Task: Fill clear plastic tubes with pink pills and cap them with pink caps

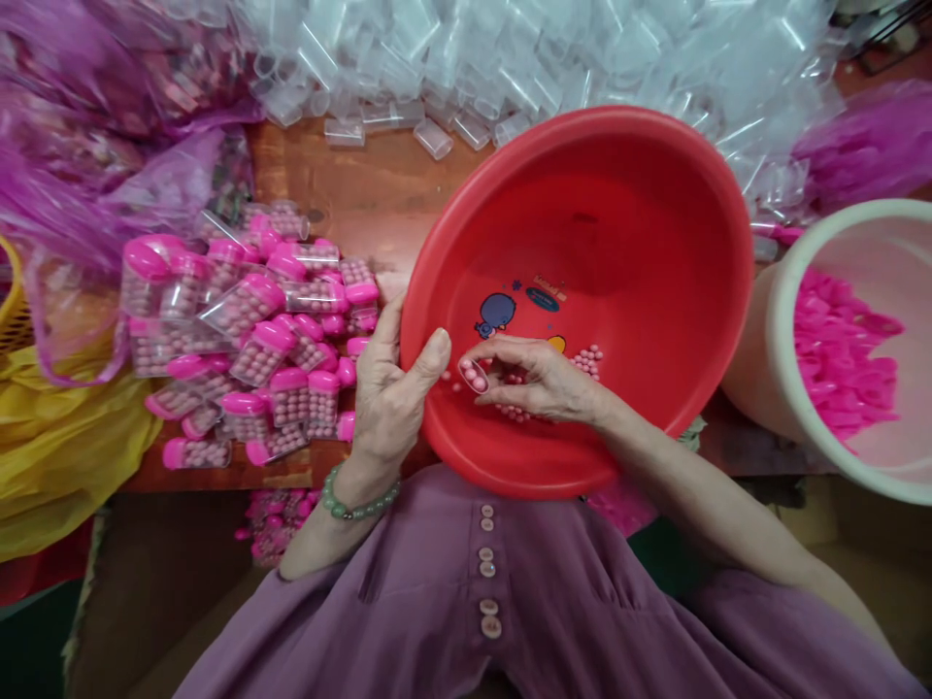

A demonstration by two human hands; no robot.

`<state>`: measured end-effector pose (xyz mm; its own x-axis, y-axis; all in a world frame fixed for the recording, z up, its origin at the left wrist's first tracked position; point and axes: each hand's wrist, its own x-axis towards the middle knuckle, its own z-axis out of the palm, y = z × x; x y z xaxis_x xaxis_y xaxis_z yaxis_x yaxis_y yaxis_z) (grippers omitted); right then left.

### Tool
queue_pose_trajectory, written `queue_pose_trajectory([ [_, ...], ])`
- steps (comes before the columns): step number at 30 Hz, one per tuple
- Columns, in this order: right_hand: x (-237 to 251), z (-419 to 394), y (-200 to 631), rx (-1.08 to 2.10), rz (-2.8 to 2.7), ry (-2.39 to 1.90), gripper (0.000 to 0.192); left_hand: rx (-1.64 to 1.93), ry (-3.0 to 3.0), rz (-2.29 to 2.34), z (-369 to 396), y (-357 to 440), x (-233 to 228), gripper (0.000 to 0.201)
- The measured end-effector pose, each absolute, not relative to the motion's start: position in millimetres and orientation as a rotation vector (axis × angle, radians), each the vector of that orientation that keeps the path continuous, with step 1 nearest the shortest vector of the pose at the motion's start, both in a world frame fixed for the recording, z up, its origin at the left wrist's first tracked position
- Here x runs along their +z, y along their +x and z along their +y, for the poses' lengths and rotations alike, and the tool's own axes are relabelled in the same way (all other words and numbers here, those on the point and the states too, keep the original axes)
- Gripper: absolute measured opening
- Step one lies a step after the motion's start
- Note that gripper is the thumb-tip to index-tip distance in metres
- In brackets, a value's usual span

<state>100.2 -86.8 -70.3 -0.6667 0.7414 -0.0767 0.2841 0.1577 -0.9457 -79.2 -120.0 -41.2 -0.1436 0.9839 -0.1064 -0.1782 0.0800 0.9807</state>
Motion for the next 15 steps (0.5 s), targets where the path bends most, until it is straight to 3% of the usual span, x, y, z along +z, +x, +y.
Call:
queue_pose_trajectory([
  [9,-24,-75,115,1.315,-2.112,-0.963,0.039,1.282,0.805,1.237,-88,-102,-83,0.053],
  [15,-9,-75,130,1.456,-1.903,-1.032,0.046,1.293,1.501,1.504,-88,-105,-69,0.079],
])
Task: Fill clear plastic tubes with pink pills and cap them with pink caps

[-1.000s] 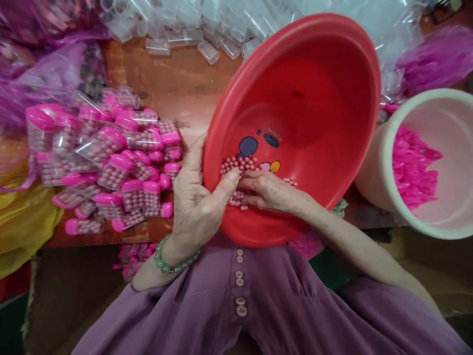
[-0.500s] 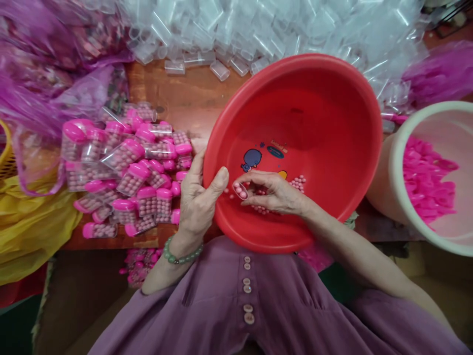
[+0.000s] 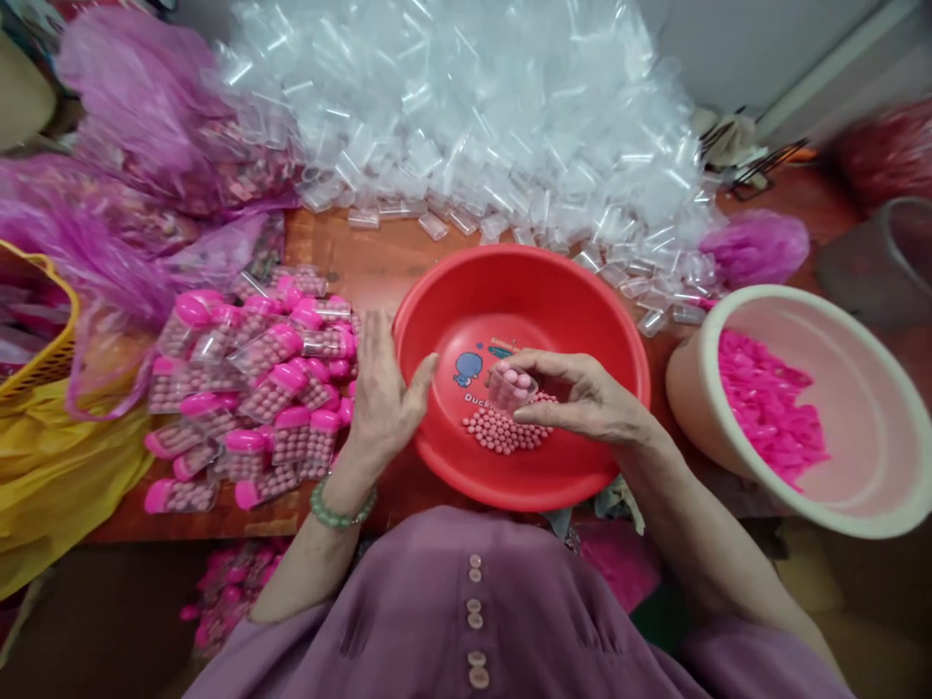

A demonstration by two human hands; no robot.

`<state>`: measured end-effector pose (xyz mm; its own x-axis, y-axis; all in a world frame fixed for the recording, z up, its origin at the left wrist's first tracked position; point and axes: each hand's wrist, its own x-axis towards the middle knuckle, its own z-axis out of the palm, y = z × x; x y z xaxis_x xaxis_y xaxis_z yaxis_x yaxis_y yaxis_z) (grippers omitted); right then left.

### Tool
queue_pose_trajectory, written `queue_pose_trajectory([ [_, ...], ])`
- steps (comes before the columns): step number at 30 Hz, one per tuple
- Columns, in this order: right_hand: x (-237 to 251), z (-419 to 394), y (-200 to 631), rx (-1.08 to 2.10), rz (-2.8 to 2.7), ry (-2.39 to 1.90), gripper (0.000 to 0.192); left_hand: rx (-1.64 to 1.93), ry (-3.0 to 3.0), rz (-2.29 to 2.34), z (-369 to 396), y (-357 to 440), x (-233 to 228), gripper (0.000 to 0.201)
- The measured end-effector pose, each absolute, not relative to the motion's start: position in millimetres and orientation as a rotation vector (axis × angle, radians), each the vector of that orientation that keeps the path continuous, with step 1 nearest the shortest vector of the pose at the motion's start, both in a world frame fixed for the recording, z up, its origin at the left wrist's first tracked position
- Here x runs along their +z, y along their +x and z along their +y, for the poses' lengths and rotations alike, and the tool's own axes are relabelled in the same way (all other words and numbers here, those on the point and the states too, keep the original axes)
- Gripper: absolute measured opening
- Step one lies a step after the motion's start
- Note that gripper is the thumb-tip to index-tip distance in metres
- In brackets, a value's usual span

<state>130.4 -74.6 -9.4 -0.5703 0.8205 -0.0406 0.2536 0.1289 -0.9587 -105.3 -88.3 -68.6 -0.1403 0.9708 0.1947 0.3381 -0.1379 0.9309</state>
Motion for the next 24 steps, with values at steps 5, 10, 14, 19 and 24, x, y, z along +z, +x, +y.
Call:
queue_pose_trajectory([
  [5,-3,-73,135,1.608,-1.769,-0.932,0.041,0.968,1.733,0.881,-94,-83,-25,0.068],
  [10,-5,-75,134,1.718,-1.629,-0.87,0.027,0.966,1.376,0.712,-94,-63,-21,0.044],
  [14,-10,-79,129,1.663,-1.592,-0.92,0.017,1.029,1.226,0.745,-98,-57,-26,0.032],
  [19,-9,-84,127,1.34,-1.851,-1.097,0.016,1.113,1.031,0.773,-95,-54,-34,0.019],
  [24,2,-86,136,0.934,-2.099,-1.204,0.017,1.01,0.843,0.644,-90,-57,-40,0.02],
])
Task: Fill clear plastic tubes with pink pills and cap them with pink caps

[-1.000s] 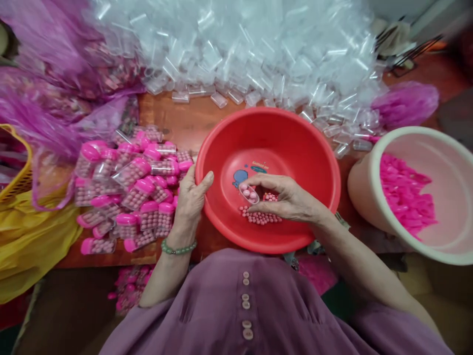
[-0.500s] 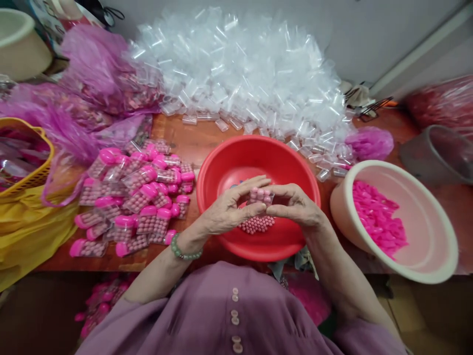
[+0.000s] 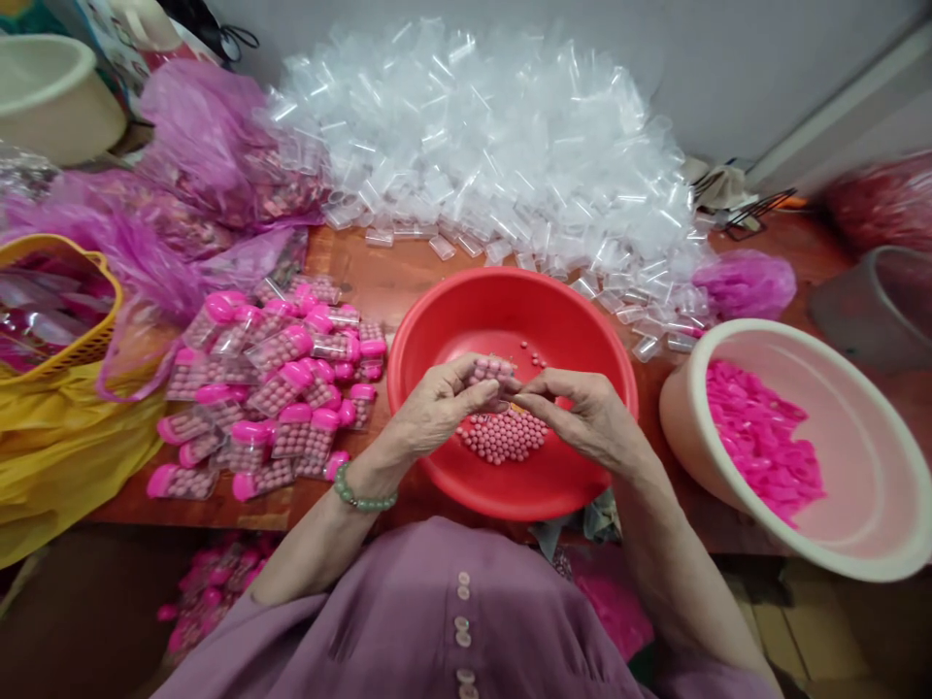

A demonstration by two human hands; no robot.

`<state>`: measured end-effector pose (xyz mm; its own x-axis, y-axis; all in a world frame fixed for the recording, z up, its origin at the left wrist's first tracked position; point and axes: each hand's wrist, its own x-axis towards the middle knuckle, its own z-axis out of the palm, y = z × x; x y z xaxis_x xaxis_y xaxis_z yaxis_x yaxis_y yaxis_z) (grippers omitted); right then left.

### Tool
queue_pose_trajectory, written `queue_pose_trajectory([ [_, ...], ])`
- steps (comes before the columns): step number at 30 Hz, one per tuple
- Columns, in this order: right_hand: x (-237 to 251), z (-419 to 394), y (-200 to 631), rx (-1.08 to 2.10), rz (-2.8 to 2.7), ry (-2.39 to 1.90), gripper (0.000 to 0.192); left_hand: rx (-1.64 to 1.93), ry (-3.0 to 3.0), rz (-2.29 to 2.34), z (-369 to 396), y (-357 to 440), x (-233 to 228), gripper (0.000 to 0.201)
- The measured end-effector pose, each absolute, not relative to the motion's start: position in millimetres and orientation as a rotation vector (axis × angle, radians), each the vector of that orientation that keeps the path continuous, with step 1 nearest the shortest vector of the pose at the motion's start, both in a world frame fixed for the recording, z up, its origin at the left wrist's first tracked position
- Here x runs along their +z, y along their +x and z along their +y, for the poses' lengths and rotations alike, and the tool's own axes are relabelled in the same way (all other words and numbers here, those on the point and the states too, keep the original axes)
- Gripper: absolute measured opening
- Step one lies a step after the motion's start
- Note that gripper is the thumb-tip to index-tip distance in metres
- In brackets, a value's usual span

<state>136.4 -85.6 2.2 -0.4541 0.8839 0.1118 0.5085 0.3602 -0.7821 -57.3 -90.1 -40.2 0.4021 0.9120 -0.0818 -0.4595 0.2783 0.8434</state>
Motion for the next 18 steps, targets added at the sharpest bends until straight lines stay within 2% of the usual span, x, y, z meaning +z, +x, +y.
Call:
queue_pose_trajectory([
  [6,8,-75,142,0.836,-2.062,-1.136,0.015,0.884,0.779,0.531,-94,-61,-37,0.031],
  [11,7,-61,140,1.039,-2.158,-0.969,0.024,0.863,0.768,0.588,-92,-63,-35,0.037],
  [18,8,-46,134,1.176,-2.275,-0.871,0.027,0.795,0.817,0.537,-90,-67,-37,0.033],
])
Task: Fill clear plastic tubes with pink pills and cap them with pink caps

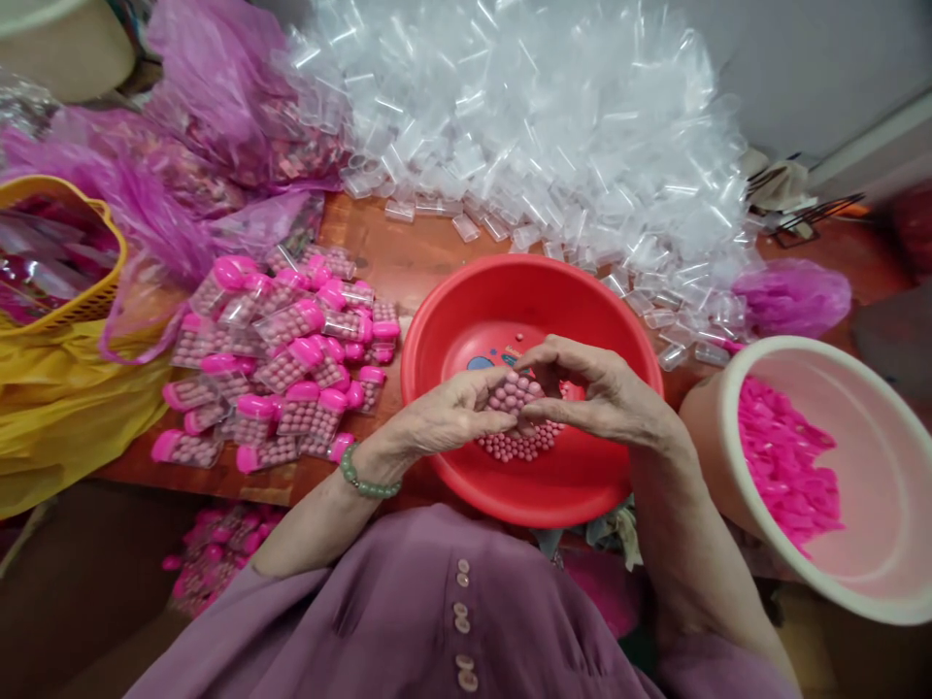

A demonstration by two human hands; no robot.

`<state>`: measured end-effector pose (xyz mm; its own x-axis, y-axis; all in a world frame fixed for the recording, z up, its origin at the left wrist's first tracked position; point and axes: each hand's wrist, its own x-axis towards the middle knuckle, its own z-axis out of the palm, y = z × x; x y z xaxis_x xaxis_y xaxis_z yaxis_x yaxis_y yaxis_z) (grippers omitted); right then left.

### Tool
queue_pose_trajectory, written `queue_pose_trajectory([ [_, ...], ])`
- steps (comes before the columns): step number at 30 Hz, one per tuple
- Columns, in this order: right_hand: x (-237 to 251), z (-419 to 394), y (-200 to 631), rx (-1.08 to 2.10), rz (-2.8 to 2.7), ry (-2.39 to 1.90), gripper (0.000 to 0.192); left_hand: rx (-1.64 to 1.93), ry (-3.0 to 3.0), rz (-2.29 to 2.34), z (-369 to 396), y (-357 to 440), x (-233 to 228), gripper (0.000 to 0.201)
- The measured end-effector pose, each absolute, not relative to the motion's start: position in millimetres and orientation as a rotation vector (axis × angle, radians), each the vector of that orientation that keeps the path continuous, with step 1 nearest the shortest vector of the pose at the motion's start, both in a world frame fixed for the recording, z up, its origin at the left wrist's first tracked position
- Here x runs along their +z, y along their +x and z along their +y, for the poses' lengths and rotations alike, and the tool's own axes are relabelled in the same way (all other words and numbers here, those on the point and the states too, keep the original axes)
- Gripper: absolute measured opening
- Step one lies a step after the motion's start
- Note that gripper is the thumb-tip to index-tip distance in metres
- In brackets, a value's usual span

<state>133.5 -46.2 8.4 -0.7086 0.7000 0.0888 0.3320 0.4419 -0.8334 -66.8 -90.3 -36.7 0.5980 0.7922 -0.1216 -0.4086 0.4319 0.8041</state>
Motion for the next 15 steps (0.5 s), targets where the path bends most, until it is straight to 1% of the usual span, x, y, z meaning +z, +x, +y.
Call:
queue_pose_trajectory([
  [4,8,-43,129,1.231,-2.289,-0.866,0.025,0.771,0.799,0.468,-90,-69,-41,0.038],
  [8,4,-43,127,1.31,-2.23,-0.898,0.027,0.806,0.782,0.47,-90,-70,-43,0.035],
  [15,5,-42,122,1.471,-2.193,-0.884,0.021,0.777,0.793,0.441,-88,-70,-44,0.03],
])
